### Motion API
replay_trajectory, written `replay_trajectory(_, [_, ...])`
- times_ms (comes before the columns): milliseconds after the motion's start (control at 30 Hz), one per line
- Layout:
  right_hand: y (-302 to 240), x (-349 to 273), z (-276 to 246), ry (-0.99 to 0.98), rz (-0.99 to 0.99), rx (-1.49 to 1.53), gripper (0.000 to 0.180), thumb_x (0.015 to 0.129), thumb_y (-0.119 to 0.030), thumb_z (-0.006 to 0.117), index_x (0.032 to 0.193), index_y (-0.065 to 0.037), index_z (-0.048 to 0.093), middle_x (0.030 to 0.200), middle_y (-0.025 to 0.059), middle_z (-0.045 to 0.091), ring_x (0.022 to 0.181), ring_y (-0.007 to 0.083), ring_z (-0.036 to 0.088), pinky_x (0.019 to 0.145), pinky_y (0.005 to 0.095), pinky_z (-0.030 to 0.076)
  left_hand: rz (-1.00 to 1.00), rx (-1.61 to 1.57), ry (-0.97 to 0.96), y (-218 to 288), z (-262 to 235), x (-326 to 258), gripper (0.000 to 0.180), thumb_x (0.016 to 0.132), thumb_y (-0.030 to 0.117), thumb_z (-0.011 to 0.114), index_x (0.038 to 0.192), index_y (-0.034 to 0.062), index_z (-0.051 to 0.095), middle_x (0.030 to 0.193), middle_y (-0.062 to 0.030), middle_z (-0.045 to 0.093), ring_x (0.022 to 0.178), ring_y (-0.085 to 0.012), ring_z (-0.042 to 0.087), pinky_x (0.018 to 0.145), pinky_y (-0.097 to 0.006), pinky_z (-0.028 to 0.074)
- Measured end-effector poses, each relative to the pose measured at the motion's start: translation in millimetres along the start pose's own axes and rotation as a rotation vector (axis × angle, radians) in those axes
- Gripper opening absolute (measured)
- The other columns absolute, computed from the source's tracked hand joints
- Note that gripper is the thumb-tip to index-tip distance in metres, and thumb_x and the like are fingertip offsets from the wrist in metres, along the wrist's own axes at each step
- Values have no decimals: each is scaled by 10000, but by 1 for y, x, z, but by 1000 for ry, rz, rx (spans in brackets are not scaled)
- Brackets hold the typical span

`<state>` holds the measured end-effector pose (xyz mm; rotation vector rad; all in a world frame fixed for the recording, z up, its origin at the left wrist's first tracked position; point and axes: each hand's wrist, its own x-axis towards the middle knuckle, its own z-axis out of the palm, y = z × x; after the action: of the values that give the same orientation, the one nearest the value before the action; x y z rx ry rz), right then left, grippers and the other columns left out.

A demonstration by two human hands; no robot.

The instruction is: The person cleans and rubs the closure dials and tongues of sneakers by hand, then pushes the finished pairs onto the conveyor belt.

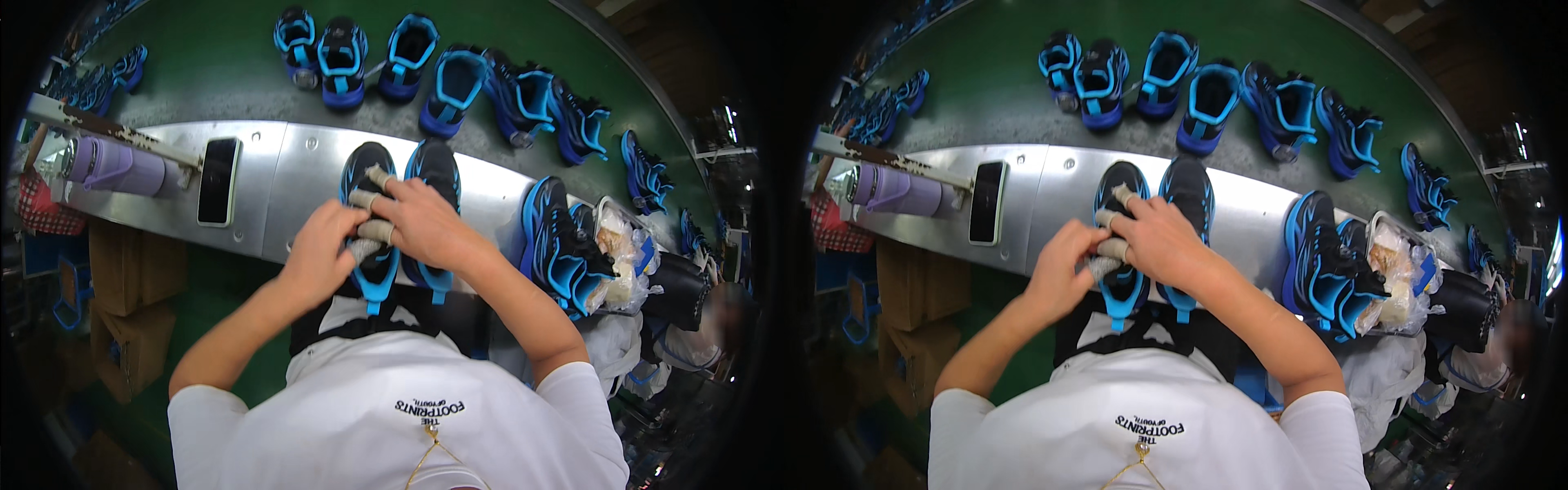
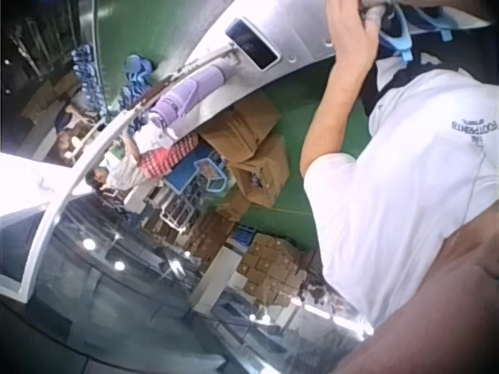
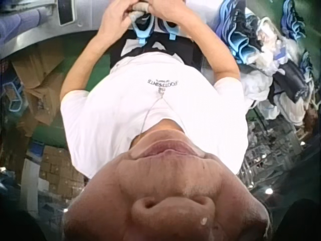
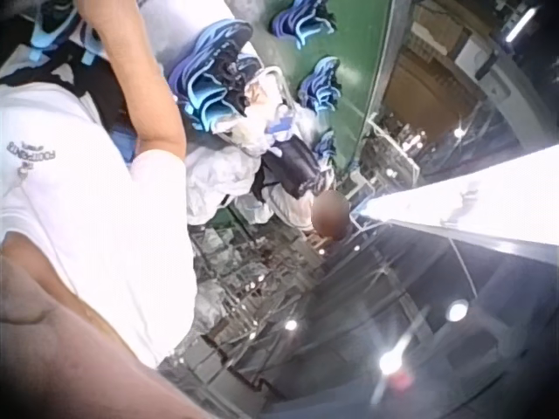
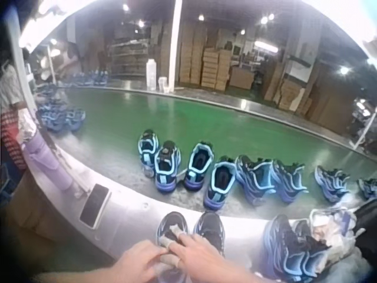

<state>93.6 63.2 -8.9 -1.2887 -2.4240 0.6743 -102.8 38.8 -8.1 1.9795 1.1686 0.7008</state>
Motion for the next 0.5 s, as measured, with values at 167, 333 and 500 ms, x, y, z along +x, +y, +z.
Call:
replay_trajectory(167, [35, 26, -55, 60, 248, 84, 452, 843, -397, 683, 1191, -113, 644, 888, 143, 700, 791, 294, 673, 749, 380, 530, 109, 87, 22, 48, -3, -31, 419, 755, 149, 735, 1137, 32, 607, 905, -131, 563, 857, -321, 520, 739, -407, 442])
replay_trajectory(333, [70, 112, -99, 48, 545, -288, 760, 853, -707, 458, 1367, -147, 494, 1031, 210, 681, 1009, 370, 642, 877, 428, 494, 222, 244, -331, 49, 28, -29, 731, 701, 132, 694, 1393, 200, 468, 972, -198, 568, 915, -350, 546, 802, -418, 472])
replay_trajectory(500, [107, 150, -27, 186, 583, -303, 615, 809, -617, 613, 1169, -119, 616, 1054, 203, 653, 1021, 372, 621, 834, 453, 520, 148, 279, -327, 42, 76, -7, 477, 707, 224, 705, 1146, 104, 566, 799, -170, 564, 679, -340, 611, 590, -442, 496])
